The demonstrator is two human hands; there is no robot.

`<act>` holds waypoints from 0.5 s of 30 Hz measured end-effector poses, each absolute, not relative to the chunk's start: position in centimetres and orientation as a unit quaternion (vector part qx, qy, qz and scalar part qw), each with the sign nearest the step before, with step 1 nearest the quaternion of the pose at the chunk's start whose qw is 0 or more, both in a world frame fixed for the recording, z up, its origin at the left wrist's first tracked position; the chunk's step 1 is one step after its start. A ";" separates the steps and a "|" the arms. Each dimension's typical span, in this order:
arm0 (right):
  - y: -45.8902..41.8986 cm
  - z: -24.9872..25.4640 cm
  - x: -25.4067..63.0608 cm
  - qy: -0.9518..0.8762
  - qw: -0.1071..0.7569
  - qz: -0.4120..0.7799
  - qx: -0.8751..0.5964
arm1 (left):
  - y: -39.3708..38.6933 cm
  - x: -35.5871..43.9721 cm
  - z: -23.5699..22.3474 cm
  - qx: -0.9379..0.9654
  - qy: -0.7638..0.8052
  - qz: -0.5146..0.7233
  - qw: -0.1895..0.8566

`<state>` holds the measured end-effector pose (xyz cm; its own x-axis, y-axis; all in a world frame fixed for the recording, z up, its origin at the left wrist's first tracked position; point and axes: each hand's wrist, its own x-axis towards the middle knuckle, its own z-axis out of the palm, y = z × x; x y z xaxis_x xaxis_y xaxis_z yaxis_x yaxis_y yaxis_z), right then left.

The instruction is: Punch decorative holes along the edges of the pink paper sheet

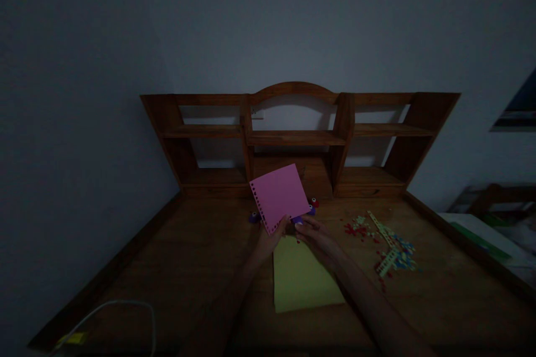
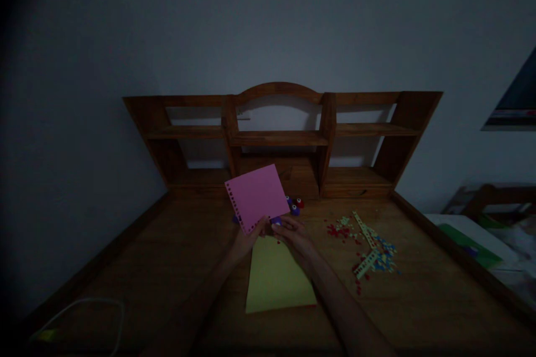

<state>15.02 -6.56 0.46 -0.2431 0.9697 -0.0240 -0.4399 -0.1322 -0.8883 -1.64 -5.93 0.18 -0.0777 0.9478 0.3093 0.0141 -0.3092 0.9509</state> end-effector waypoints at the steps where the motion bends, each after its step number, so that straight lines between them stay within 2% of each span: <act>1: -6.5 0.4 15.0 -0.405 0.520 0.676 -0.330 | -5.9 -1.6 0.2 0.554 0.437 0.589 0.394; 15: -6.6 0.4 15.0 -0.419 0.521 0.657 -0.348 | -6.3 -1.4 0.8 0.570 0.432 0.572 0.402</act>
<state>15.04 -6.56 0.43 -0.2155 0.9763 -0.0215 -0.3930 -0.1068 -0.9133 -1.37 -6.35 0.78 -0.0279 0.9522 0.3043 0.0324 -0.3034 0.9523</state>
